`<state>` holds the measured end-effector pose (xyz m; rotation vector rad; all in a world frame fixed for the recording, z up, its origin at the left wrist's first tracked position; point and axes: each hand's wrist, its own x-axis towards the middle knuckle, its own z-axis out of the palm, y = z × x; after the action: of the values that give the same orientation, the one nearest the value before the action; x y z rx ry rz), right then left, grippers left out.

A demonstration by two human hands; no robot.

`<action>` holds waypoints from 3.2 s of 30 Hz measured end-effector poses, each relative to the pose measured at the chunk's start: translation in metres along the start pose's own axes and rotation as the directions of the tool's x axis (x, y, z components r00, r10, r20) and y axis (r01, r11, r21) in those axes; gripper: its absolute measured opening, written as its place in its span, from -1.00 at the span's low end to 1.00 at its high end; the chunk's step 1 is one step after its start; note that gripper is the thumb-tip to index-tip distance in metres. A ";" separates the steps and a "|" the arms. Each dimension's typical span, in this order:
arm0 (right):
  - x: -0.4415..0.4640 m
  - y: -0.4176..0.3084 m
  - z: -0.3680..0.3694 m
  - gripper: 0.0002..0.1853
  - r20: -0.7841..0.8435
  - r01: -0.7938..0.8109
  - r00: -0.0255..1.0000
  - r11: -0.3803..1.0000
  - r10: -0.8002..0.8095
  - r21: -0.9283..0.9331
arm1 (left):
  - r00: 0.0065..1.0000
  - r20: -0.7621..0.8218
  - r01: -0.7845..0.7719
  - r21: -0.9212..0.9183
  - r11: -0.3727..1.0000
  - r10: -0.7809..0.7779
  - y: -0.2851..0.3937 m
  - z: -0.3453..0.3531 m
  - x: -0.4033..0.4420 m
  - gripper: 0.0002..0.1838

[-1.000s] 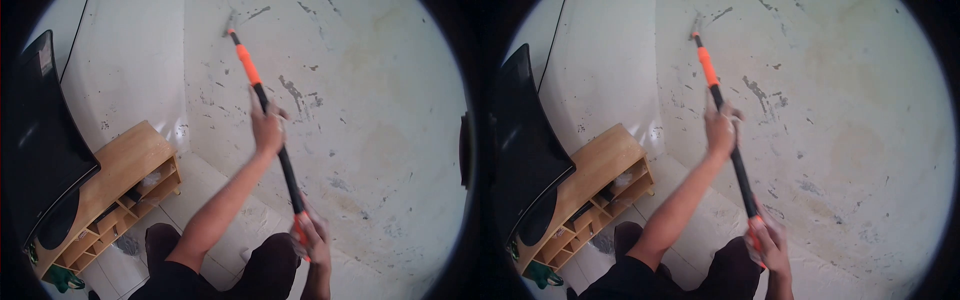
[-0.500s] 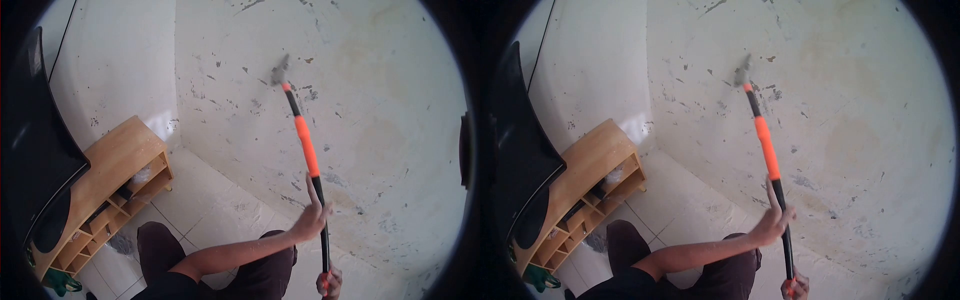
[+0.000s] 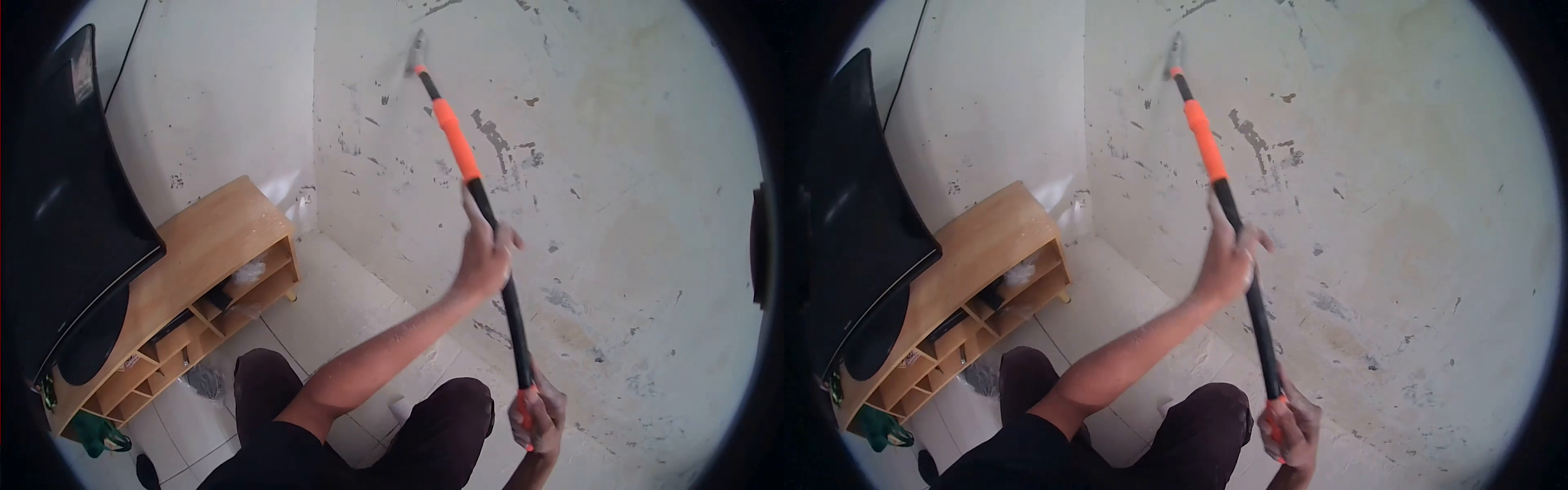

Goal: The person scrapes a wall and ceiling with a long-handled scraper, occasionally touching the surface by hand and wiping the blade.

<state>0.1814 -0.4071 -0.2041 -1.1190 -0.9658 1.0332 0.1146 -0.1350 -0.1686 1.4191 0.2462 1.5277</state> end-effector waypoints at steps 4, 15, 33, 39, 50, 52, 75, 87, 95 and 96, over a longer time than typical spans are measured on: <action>0.011 -0.022 0.051 -0.38 -0.033 -0.048 0.998 0.998 0.047 -0.047 | 0.970 -0.010 0.240 -0.139 0.961 -0.244 0.034 -0.032 0.033 -0.19; -0.052 0.027 0.003 -0.33 -0.150 -0.111 0.982 0.994 0.112 0.015 | 0.945 -0.052 0.320 -0.073 0.945 -0.324 -0.003 0.004 -0.071 -0.13; 0.118 -0.031 0.187 -0.36 0.053 -0.064 0.996 0.989 0.072 -0.137 | 0.930 -0.252 0.258 -0.076 0.963 -0.269 0.016 -0.187 0.130 -0.56; 0.069 -0.019 0.137 -0.38 -0.040 -0.173 0.984 0.985 0.172 -0.020 | 0.918 -0.309 0.224 -0.118 0.968 -0.250 -0.017 -0.131 0.070 -0.48; 0.054 -0.004 0.113 -0.37 -0.087 -0.222 0.972 0.975 0.219 -0.026 | 0.897 -0.251 0.337 -0.144 0.930 -0.364 -0.010 -0.111 0.029 -0.20; 0.077 -0.009 0.137 -0.37 -0.062 -0.220 0.974 0.973 0.216 -0.075 | 0.883 -0.295 0.334 -0.151 0.930 -0.365 -0.008 -0.138 0.053 -0.30; 0.097 0.017 0.157 -0.37 -0.062 -0.221 0.974 0.973 0.217 -0.065 | 0.887 -0.324 0.322 -0.080 0.943 -0.330 -0.020 -0.170 0.063 -0.25; 0.119 -0.007 0.186 -0.37 -0.027 -0.222 0.974 0.974 0.223 0.035 | 0.911 -0.340 0.181 -0.181 0.967 -0.234 -0.017 -0.194 0.101 -0.40; 0.129 -0.031 0.188 -0.38 -0.085 -0.191 0.979 0.980 0.187 -0.048 | 0.902 -0.348 0.154 -0.290 0.945 -0.254 -0.003 -0.182 0.122 -0.48; 0.146 -0.030 0.198 -0.38 -0.072 -0.199 0.978 0.976 0.193 -0.085 | 0.909 -0.356 0.125 -0.268 0.955 -0.219 -0.011 -0.199 0.136 -0.61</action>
<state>0.0312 -0.2250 -0.1281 -1.3363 -0.8714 1.1139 -0.0220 0.0621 -0.1476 0.8767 0.3993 1.6155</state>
